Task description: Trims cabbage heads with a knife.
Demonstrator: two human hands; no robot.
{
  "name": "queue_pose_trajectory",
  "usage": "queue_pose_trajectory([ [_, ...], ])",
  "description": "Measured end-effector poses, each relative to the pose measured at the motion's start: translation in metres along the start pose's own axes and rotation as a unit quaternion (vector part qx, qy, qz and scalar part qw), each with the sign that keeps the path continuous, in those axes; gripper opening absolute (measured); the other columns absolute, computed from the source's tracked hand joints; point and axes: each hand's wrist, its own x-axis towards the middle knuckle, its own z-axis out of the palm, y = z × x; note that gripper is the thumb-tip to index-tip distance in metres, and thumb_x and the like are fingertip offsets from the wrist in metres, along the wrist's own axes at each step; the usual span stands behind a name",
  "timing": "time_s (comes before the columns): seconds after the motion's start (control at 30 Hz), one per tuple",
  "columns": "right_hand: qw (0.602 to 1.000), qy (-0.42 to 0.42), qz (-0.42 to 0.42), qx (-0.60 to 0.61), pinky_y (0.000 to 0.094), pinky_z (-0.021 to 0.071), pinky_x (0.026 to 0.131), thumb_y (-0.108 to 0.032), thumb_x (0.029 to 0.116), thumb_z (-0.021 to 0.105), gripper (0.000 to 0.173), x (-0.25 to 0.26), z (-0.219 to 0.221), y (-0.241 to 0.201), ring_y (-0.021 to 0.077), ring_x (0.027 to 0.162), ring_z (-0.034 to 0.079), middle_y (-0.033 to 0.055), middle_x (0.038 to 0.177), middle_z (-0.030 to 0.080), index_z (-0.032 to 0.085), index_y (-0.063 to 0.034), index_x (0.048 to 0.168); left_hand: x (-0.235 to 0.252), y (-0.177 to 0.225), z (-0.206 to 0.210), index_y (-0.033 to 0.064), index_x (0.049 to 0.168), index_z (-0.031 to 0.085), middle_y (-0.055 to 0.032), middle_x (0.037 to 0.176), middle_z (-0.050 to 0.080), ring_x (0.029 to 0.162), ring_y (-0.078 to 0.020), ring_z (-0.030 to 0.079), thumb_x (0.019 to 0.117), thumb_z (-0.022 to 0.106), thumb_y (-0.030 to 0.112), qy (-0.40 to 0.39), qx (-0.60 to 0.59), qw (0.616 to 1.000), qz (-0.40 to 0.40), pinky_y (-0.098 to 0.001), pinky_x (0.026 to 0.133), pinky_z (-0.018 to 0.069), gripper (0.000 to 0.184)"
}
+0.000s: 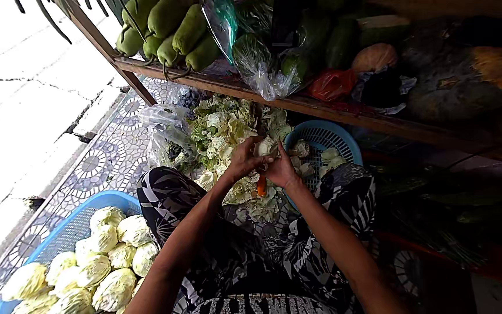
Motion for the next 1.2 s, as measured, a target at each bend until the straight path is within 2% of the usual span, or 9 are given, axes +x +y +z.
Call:
queue_pose_trajectory([
  [0.3, 0.999, 0.040, -0.011, 0.024, 0.0504, 0.0487, 0.098, -0.075, 0.0976, 0.015, 0.082, 0.006, -0.011, -0.003, 0.0291, 0.122, 0.057, 0.0136, 0.141, 0.054, 0.037, -0.0175, 0.151, 0.002, -0.004, 0.010, -0.0042, 0.127, 0.058, -0.0242, 0.131, 0.059, 0.106, -0.0327, 0.068, 0.0905, 0.074, 0.003, 0.008, 0.040, 0.997, 0.066, -0.0466, 0.088, 0.0595, 0.040],
  [0.5, 0.983, -0.015, -0.136, 0.118, 0.0498, 0.0485, 0.097, -0.030, 0.0967, 0.028, 0.048, 0.008, -0.022, 0.000, 0.0287, 0.123, 0.054, 0.0145, 0.137, 0.052, 0.045, -0.0120, 0.138, -0.002, -0.001, 0.007, -0.0017, 0.130, 0.056, -0.0209, 0.121, 0.065, 0.097, -0.0301, 0.069, 0.0946, 0.067, 0.000, 0.028, 0.002, 0.998, -0.051, -0.0465, 0.085, 0.0571, 0.037],
  [0.63, 0.990, -0.014, -0.134, 0.053, 0.0576, 0.0467, 0.099, -0.029, 0.0981, 0.029, 0.050, 0.004, -0.023, -0.006, 0.0326, 0.129, 0.051, 0.0154, 0.144, 0.049, 0.044, -0.0137, 0.143, -0.004, -0.006, 0.006, 0.0001, 0.127, 0.061, -0.0188, 0.108, 0.068, 0.090, -0.0279, 0.066, 0.0957, 0.065, 0.003, 0.055, -0.008, 0.997, -0.058, -0.0460, 0.080, 0.0549, 0.031],
  [0.73, 0.990, 0.006, -0.135, -0.044, 0.0464, 0.0501, 0.096, -0.023, 0.1056, 0.043, 0.044, -0.001, -0.020, -0.010, 0.0248, 0.123, 0.054, 0.0103, 0.141, 0.051, 0.042, -0.0195, 0.149, -0.008, -0.004, 0.005, -0.0005, 0.110, 0.068, -0.0183, 0.109, 0.064, 0.091, -0.0278, 0.063, 0.0947, 0.067, 0.003, 0.095, 0.030, 0.995, -0.009, -0.0451, 0.080, 0.0534, 0.015],
  [0.83, 0.986, -0.007, -0.167, -0.029, 0.0408, 0.0530, 0.093, -0.007, 0.0975, 0.048, 0.046, 0.003, -0.024, -0.008, 0.0212, 0.113, 0.059, 0.0097, 0.130, 0.056, 0.042, -0.0154, 0.143, -0.009, -0.003, 0.005, 0.0035, 0.098, 0.070, -0.0178, 0.117, 0.057, 0.097, -0.0270, 0.058, 0.0936, 0.064, 0.002, 0.117, 0.041, 0.992, 0.002, -0.0440, 0.079, 0.0491, 0.008],
  [0.93, 0.981, 0.006, -0.190, 0.027, 0.0411, 0.0529, 0.095, 0.001, 0.0927, 0.048, 0.046, 0.003, -0.023, -0.005, 0.0217, 0.111, 0.059, 0.0102, 0.125, 0.056, 0.043, -0.0129, 0.136, -0.007, -0.003, 0.005, 0.0020, 0.107, 0.063, -0.0197, 0.117, 0.054, 0.081, -0.0250, 0.063, 0.0990, 0.060, 0.004, 0.077, -0.022, 0.994, -0.072, -0.0429, 0.072, 0.0575, 0.009],
  [1.03, 0.975, 0.003, -0.214, 0.067, 0.0404, 0.0526, 0.096, 0.002, 0.0937, 0.046, 0.044, 0.007, -0.024, 0.002, 0.0205, 0.110, 0.060, 0.0086, 0.122, 0.057, 0.042, -0.0148, 0.134, -0.001, -0.005, 0.007, 0.0004, 0.111, 0.056, -0.0151, 0.098, 0.067, 0.073, -0.0204, 0.071, 0.1078, 0.040, 0.010, 0.044, -0.154, 0.978, -0.135, -0.0381, 0.073, 0.0619, 0.019],
  [1.1, 0.973, 0.009, -0.231, -0.015, 0.0377, 0.0537, 0.092, 0.004, 0.0942, 0.048, 0.045, 0.007, -0.026, 0.002, 0.0174, 0.107, 0.061, 0.0071, 0.120, 0.056, 0.040, -0.0146, 0.134, 0.001, -0.007, 0.008, 0.0032, 0.112, 0.056, -0.0104, 0.095, 0.066, 0.075, -0.0164, 0.070, 0.1101, 0.037, 0.027, 0.045, -0.197, 0.969, -0.143, -0.0350, 0.075, 0.0612, 0.030],
  [1.2, 0.944, 0.026, -0.241, -0.223, 0.0347, 0.0537, 0.080, 0.004, 0.0882, 0.069, 0.057, 0.003, -0.027, 0.000, 0.0166, 0.100, 0.059, 0.0112, 0.125, 0.054, 0.042, -0.0094, 0.136, -0.002, -0.006, 0.005, 0.0055, 0.110, 0.054, -0.0100, 0.098, 0.060, 0.079, -0.0154, 0.063, 0.1033, 0.061, 0.034, 0.079, -0.163, 0.976, -0.120, -0.0368, 0.077, 0.0574, 0.030],
])
